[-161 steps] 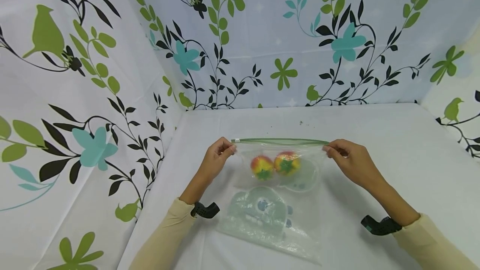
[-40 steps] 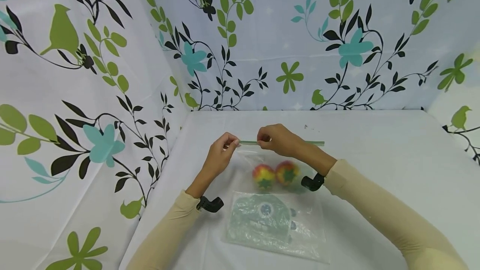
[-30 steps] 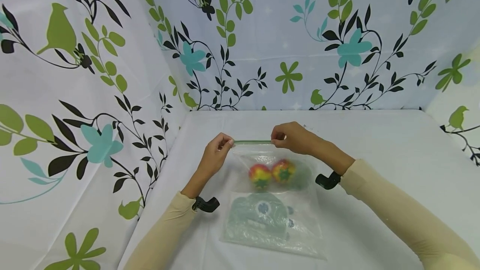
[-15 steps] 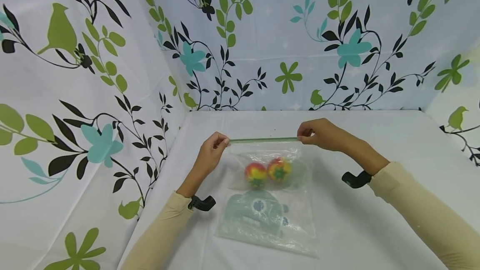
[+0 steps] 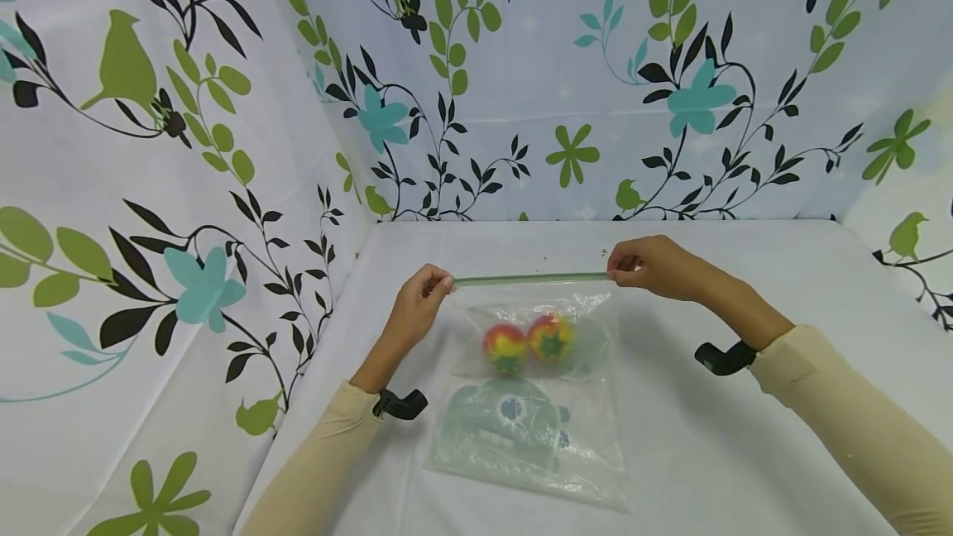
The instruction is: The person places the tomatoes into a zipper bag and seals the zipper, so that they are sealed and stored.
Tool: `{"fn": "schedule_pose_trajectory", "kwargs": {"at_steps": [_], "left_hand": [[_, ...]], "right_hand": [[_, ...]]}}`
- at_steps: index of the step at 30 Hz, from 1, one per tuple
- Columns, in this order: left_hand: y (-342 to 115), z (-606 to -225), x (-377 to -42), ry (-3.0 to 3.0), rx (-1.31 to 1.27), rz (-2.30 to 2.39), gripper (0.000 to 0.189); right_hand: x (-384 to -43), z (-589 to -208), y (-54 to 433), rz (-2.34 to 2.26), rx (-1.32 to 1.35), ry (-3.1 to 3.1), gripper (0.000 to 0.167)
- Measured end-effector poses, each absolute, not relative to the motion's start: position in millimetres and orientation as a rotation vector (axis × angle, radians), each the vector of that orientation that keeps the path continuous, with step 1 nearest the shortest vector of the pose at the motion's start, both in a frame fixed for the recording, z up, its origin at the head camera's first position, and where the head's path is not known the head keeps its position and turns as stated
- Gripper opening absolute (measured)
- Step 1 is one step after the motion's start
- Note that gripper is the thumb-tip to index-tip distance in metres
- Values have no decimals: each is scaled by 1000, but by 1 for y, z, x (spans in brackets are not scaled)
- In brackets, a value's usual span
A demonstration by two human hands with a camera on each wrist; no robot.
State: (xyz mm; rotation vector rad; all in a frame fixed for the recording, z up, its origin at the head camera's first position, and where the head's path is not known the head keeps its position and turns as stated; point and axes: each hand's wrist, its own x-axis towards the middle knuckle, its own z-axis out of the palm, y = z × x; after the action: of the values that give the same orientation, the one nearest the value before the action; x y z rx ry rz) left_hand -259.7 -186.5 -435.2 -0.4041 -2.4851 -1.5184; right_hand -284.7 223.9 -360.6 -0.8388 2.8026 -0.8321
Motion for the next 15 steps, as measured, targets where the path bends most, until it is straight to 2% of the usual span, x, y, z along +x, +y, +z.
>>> {"fn": "schedule_pose_trajectory", "kwargs": {"at_steps": [7,15], "left_hand": [[-186,-439,-262,-2514,-377,-1507,20],[-184,-438,-265,-2565,-355,-1417,32]], "right_hand": [[-290,-373,225,-848,-868,2860,4],[-286,-374,228,-816,-874,2907,17]]}}
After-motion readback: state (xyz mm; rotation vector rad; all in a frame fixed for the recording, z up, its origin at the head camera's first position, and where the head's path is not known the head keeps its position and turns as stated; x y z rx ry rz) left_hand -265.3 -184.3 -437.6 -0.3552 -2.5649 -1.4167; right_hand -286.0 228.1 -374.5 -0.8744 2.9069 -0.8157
